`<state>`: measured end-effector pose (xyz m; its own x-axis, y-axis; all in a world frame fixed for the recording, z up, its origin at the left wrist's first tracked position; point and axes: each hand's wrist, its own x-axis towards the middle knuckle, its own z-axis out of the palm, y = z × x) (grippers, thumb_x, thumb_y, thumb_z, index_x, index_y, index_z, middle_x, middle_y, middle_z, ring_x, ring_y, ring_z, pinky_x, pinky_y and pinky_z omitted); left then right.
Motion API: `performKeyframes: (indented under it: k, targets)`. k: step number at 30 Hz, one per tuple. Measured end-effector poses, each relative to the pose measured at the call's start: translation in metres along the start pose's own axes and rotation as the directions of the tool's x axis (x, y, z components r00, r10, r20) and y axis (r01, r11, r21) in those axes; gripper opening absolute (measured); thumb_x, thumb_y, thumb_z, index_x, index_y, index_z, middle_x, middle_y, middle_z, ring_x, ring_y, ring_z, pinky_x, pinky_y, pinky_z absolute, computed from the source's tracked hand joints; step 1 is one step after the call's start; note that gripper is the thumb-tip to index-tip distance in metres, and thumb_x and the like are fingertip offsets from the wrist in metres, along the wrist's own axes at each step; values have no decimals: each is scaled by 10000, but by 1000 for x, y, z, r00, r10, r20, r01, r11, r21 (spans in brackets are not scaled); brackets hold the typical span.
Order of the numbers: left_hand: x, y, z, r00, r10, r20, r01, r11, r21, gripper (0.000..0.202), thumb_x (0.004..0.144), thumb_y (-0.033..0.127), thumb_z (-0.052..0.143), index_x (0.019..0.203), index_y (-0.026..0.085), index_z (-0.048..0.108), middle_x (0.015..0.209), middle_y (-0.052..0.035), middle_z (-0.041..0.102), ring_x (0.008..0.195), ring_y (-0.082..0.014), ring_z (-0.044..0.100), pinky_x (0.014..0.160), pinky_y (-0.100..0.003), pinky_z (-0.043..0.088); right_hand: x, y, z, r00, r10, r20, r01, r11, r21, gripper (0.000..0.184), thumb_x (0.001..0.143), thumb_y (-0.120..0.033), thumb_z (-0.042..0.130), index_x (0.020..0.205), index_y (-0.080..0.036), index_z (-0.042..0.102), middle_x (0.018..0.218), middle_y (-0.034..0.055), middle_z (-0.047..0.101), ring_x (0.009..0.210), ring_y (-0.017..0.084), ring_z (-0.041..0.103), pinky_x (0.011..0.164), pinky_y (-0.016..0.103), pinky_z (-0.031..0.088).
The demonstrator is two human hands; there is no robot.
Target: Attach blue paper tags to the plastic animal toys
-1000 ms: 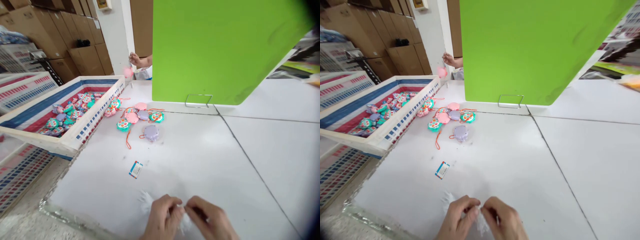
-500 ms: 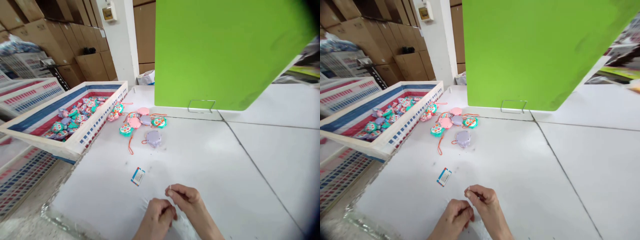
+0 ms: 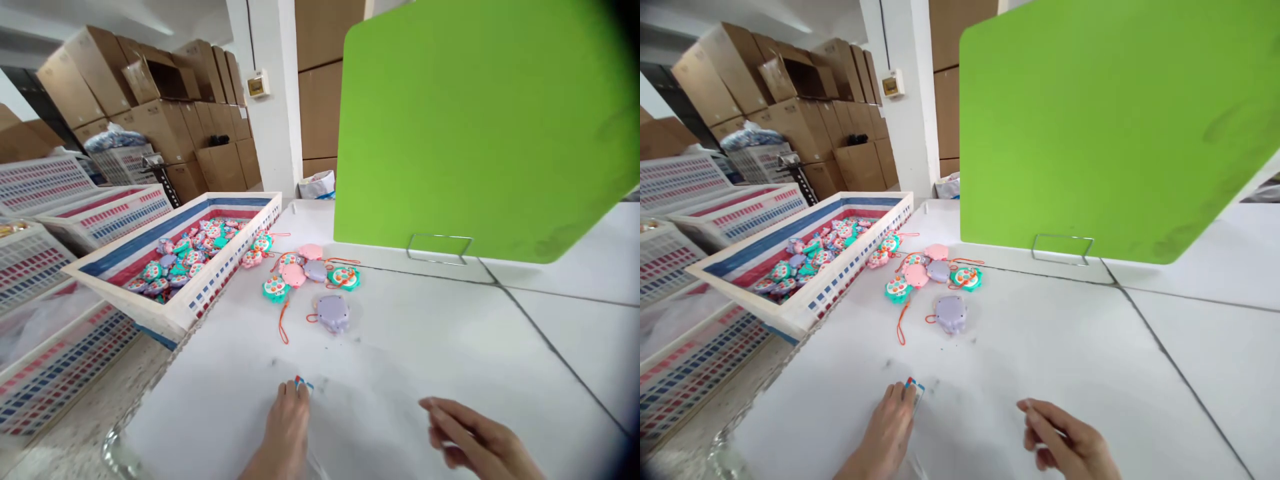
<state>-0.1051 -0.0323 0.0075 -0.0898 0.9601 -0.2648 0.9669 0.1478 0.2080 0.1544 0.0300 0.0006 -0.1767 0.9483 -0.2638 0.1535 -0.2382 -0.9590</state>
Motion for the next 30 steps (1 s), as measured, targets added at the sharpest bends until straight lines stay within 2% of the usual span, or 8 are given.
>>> performKeyframes:
  k: [5,8,11,14,17,20,25,30]
  targets:
    - [4,-1,6,1000,19,-11,-18,996,85,543,611,-95,339,1097,69,517,1043,-146,538,974,-278,477,830,-381,437,32,-52,63,973,-189,131,210,962,-174,290,722,-422,490,787,-155,583,523,-29,504,446,96,425,465,235,386]
    - [10,-9,17,995,33,-90,-22,993,120,501,674,-81,267,1027,111,567,989,-129,572,942,-266,496,824,-390,440,38,-47,81,948,-206,243,267,930,-252,246,734,-385,436,682,-168,540,505,-38,469,410,76,380,411,206,334]
    - [9,-15,19,993,80,-85,-70,991,116,493,697,-54,267,1063,122,546,1016,-128,564,948,-262,486,827,-380,439,31,-16,73,952,-196,233,266,908,-323,288,740,-416,406,682,-172,550,511,-27,450,449,91,405,403,193,326]
    - [-1,-16,7,986,166,-14,-165,985,53,496,694,-20,323,1142,125,479,1082,-116,525,981,-249,454,861,-364,415,20,13,46,978,-119,169,178,901,-396,335,737,-466,416,761,-178,584,530,-21,465,449,95,399,431,206,355]
    - [-8,-16,-6,982,190,15,-190,982,-9,456,722,-22,293,1108,137,477,1075,-96,512,973,-213,447,863,-325,404,8,26,17,995,-71,74,96,893,-440,366,740,-511,417,797,-194,591,545,-21,478,451,97,402,466,217,377]
    - [-10,-19,-8,977,211,11,-210,977,-32,437,715,-29,314,1082,149,471,1044,-74,516,962,-199,447,848,-310,404,-3,31,7,998,-61,-20,46,892,-449,376,736,-527,409,772,-203,595,532,-26,469,443,97,394,467,220,373]
    - [-8,-29,2,961,276,-34,-277,960,-43,438,719,-35,310,1085,159,452,1017,-57,526,950,-188,446,848,-310,401,-14,25,27,997,-75,6,71,916,-394,354,742,-493,412,742,-194,601,521,-23,463,463,99,399,443,208,348]
    - [-9,-30,0,964,249,-99,-260,958,-123,422,729,-27,301,1060,173,471,1009,-43,540,944,-175,458,845,-301,406,-18,6,59,977,-91,195,147,943,-297,298,779,-425,420,711,-178,573,599,-2,532,531,100,459,481,198,362]
